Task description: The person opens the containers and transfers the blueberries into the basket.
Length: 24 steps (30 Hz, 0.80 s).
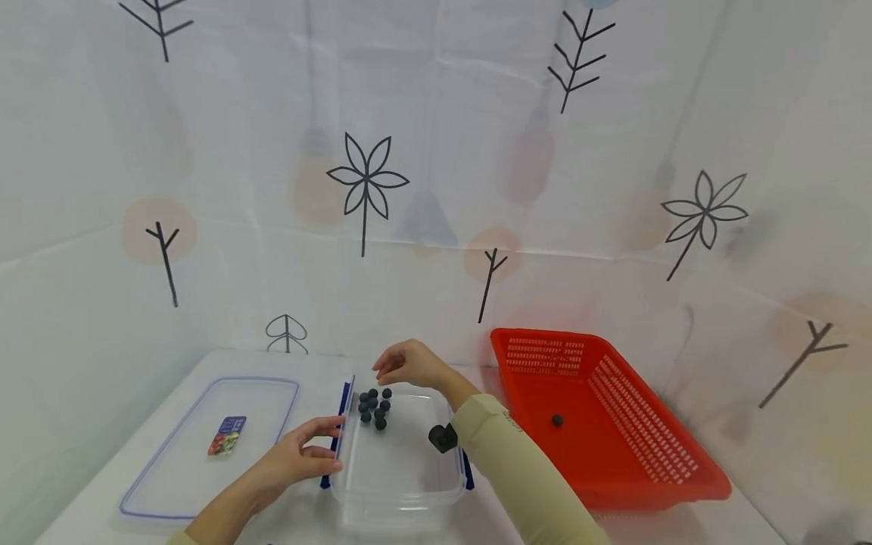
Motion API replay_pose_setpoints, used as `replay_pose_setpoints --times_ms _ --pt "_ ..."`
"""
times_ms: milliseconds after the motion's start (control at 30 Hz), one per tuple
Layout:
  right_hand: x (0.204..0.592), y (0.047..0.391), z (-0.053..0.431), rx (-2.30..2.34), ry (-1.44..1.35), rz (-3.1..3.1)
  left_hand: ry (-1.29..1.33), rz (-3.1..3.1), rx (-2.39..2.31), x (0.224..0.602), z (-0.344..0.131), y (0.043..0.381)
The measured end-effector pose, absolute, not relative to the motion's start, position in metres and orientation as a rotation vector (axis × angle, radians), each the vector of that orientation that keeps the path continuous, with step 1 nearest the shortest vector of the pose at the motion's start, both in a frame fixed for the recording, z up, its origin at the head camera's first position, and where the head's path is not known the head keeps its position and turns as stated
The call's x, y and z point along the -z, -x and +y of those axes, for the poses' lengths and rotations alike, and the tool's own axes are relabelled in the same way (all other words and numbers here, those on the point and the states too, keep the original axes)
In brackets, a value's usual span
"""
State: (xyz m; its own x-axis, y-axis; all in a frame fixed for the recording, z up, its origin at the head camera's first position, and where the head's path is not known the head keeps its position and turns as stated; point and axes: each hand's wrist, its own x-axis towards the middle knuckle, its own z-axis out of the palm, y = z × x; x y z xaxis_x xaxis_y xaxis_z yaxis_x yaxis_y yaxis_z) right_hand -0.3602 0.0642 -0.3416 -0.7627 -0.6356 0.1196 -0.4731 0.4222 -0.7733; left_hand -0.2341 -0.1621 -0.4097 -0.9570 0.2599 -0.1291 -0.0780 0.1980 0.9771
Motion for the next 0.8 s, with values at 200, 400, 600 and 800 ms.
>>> replay_pose_setpoints --times_ms 200,400,600,800 --pt "0.352 0.37 0.059 1.219 0.888 2.53 -0.159 2.217 -1.817 0.409 -0.161 0.234" --pt "0.366 0.378 0.057 1.07 0.796 2.587 -0.165 2.202 -1.827 0.409 -0.162 0.235" --pt "0.378 0.383 0.058 0.972 0.774 2.615 -0.206 2.177 -1.845 0.408 -0.163 0.234" --pt "0.387 0.387 0.057 0.854 0.765 2.649 -0.228 2.168 -1.856 0.408 -0.165 0.233"
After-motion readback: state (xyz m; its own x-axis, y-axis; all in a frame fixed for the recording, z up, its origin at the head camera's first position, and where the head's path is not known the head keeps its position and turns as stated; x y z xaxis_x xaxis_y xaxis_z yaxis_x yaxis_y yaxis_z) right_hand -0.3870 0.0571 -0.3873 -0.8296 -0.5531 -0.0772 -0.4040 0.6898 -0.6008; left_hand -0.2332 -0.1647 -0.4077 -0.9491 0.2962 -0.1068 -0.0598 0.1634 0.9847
